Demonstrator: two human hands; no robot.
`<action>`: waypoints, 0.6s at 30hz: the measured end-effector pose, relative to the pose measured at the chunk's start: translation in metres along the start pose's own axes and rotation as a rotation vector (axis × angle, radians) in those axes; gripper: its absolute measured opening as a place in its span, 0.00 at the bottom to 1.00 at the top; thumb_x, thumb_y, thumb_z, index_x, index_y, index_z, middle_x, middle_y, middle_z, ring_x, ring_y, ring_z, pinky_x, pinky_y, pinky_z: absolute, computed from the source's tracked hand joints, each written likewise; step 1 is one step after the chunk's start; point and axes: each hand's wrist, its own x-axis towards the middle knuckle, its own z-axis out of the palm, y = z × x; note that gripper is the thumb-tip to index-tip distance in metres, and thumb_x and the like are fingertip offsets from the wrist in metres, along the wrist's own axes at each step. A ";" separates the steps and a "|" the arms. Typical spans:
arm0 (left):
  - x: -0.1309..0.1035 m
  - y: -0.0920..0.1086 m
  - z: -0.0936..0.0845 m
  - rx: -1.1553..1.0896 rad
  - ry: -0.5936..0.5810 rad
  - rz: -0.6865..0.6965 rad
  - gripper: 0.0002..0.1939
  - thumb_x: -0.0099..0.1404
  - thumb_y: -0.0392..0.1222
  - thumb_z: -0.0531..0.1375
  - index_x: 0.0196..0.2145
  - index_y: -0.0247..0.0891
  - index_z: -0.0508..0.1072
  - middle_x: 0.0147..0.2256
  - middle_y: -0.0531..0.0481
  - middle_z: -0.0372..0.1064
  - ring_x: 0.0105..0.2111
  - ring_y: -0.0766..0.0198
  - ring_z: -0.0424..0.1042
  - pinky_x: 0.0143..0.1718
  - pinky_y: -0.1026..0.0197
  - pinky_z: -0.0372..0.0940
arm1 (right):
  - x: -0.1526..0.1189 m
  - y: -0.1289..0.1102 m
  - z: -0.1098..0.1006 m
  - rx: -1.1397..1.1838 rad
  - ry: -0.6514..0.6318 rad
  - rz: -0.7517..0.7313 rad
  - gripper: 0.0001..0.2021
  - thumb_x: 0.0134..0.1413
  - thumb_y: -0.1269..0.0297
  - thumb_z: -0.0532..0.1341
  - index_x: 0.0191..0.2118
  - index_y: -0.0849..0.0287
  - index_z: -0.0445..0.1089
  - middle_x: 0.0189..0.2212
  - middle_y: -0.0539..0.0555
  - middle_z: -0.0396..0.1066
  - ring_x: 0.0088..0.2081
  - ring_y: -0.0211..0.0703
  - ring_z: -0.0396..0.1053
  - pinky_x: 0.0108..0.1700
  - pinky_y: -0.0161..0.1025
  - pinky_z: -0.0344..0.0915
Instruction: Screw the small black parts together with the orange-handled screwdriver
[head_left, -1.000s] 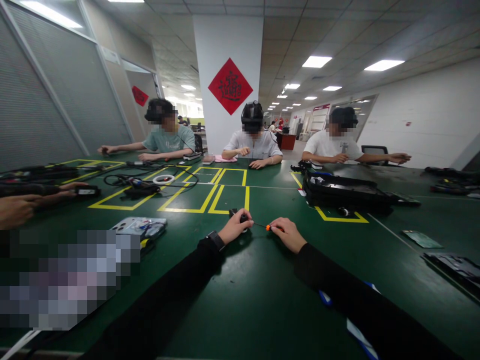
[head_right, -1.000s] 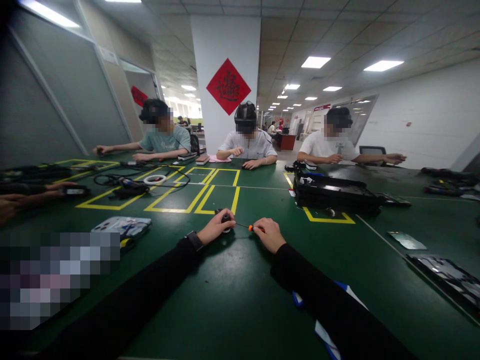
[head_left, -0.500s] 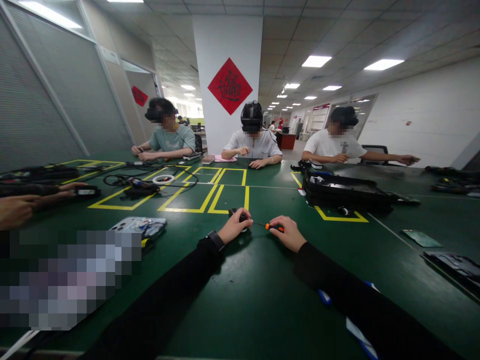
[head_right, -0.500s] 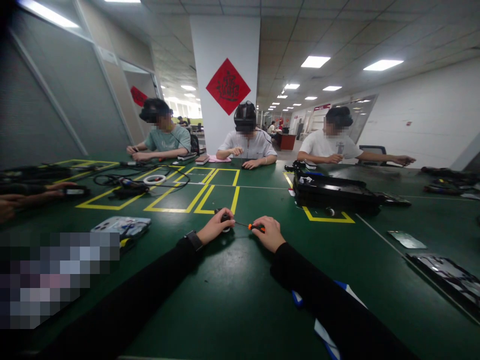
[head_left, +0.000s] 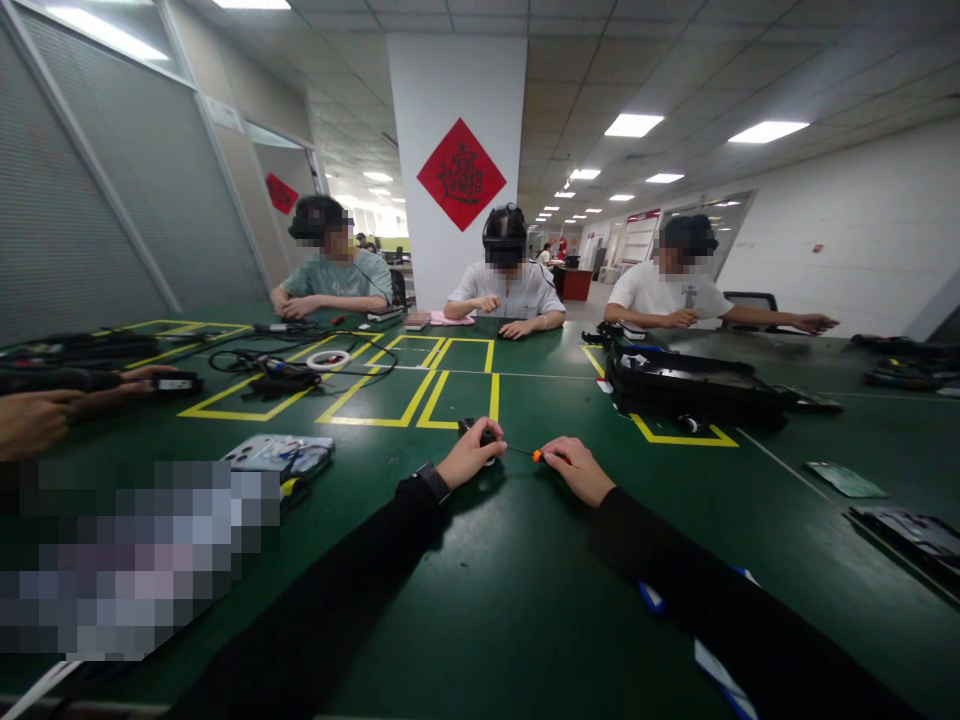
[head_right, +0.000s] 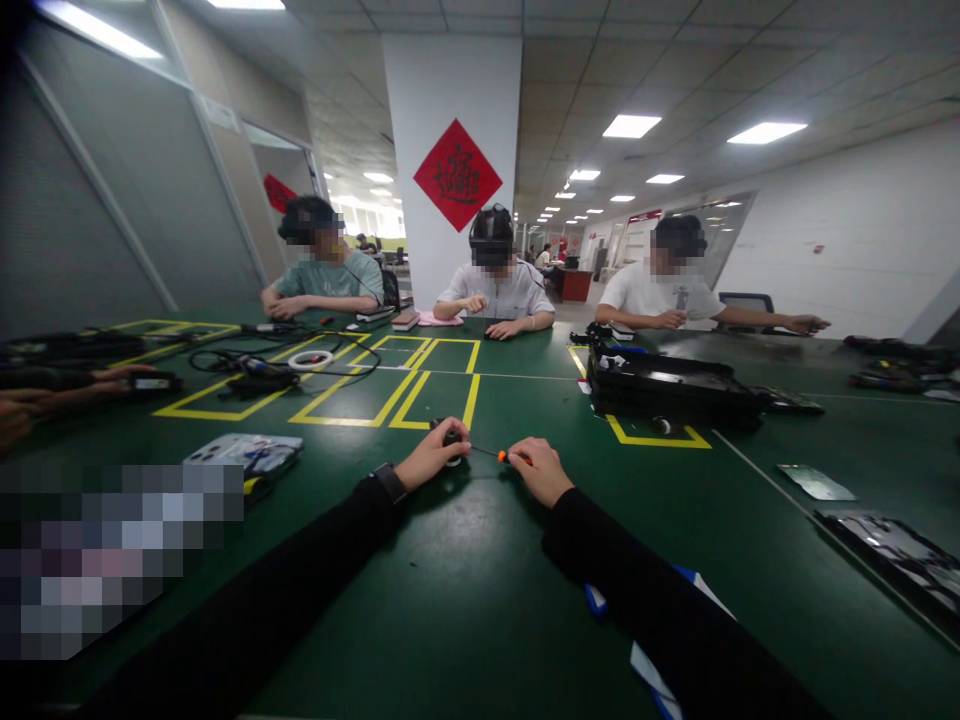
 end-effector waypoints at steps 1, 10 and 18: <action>0.000 0.000 0.000 -0.001 0.002 -0.004 0.09 0.53 0.40 0.56 0.33 0.37 0.61 0.28 0.55 0.62 0.28 0.70 0.64 0.33 0.65 0.60 | 0.000 0.001 0.000 -0.003 0.004 -0.005 0.09 0.51 0.63 0.52 0.31 0.57 0.69 0.34 0.52 0.69 0.40 0.42 0.61 0.45 0.43 0.55; 0.000 0.000 0.000 -0.039 -0.003 -0.011 0.10 0.54 0.41 0.56 0.33 0.36 0.61 0.27 0.55 0.62 0.27 0.70 0.64 0.33 0.64 0.60 | -0.001 -0.003 -0.001 -0.020 0.004 -0.012 0.06 0.46 0.64 0.57 0.32 0.57 0.68 0.35 0.52 0.68 0.41 0.44 0.61 0.45 0.44 0.55; 0.000 0.000 0.000 -0.034 -0.001 -0.021 0.09 0.54 0.40 0.56 0.33 0.36 0.61 0.26 0.55 0.62 0.27 0.70 0.65 0.33 0.64 0.60 | -0.003 -0.006 -0.001 -0.020 0.030 -0.003 0.10 0.42 0.61 0.60 0.33 0.57 0.67 0.35 0.53 0.67 0.41 0.44 0.61 0.44 0.44 0.56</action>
